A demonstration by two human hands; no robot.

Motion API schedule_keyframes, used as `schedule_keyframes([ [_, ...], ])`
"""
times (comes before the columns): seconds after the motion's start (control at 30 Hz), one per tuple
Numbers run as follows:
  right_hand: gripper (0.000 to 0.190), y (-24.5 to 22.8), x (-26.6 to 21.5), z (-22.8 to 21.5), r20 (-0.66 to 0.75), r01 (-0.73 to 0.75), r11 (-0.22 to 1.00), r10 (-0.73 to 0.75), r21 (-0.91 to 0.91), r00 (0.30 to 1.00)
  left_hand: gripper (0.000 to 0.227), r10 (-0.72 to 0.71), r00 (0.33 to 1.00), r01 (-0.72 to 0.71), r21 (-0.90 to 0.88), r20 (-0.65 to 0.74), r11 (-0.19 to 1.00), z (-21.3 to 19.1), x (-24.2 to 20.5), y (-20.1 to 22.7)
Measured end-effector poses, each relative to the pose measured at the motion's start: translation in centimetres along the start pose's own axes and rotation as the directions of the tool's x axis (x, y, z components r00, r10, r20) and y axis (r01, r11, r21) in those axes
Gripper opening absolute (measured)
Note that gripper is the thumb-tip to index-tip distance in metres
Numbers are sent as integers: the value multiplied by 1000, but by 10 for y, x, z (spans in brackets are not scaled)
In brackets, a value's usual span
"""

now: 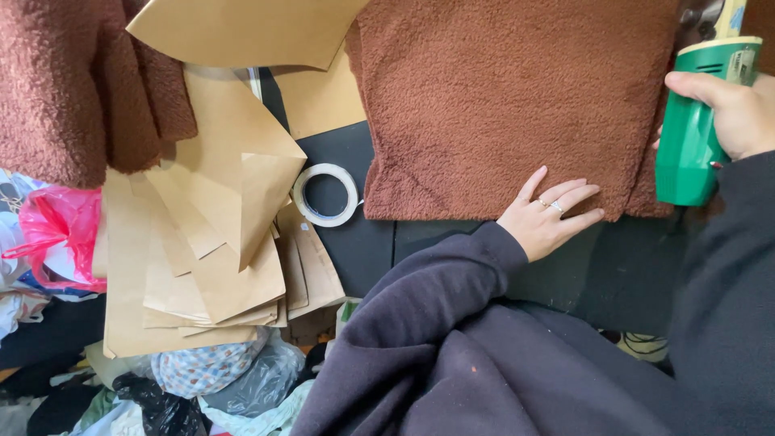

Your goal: The person uses a green electric fabric cutter to cut a piece of brown fabric on a black table. They then place a brown paper pattern on the fabric, trace its outline with a blue pen, and cut the fabric along the traced line.

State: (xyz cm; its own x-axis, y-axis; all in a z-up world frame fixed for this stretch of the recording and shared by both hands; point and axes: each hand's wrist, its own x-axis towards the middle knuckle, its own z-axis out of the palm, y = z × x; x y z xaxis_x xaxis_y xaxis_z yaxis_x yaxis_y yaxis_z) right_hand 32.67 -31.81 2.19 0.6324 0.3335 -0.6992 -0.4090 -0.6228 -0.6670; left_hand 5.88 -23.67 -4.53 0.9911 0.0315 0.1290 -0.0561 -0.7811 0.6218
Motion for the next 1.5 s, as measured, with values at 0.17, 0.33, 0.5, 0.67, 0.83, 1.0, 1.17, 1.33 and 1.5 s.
schedule_keyframes([
  [0.17, 22, -19, -11, 10, -33, 15, 1000, -16, -26, 999, 41, 5, 1000, -6, 16, 7, 1000, 1, 1, 0],
  [0.33, 25, -9, -5, 2, -43, 26, 998, -29, -52, 999, 41, 4, 1000, -4, 34, 7, 999, -3, 1, 1],
  [0.5, 26, 8, 22, -10, 4, -64, 998, 64, 7, 998, 42, 1, 1000, -2, 49, 25, 999, -4, 2, 1],
  [0.67, 29, 22, 53, -22, 7, -41, 999, 41, 15, 999, 41, -8, 1000, 8, 23, 4, 1000, -4, 0, 1],
  [0.83, 33, 9, 62, -20, -15, 14, 1000, -14, -13, 1000, 41, -5, 1000, 5, 31, 22, 999, -4, 1, 2],
  [1.0, 35, 4, 82, -24, 22, -17, 1000, 17, -18, 1000, 42, -2, 1000, 2, 33, 6, 999, -2, -1, 0],
  [1.17, 37, -5, 106, -29, 67, -16, 998, 19, -57, 998, 41, -1, 1000, 1, 35, 9, 999, -5, 0, 1],
  [1.33, 33, -19, 108, -23, 64, 83, 996, -81, -29, 995, 41, 13, 1000, -13, 59, 1, 998, -7, 0, 0],
  [1.5, 29, -17, 144, -27, 66, 185, 983, -185, -5, 981, 42, 60, 998, -58, 93, -24, 994, -15, 1, -2],
])
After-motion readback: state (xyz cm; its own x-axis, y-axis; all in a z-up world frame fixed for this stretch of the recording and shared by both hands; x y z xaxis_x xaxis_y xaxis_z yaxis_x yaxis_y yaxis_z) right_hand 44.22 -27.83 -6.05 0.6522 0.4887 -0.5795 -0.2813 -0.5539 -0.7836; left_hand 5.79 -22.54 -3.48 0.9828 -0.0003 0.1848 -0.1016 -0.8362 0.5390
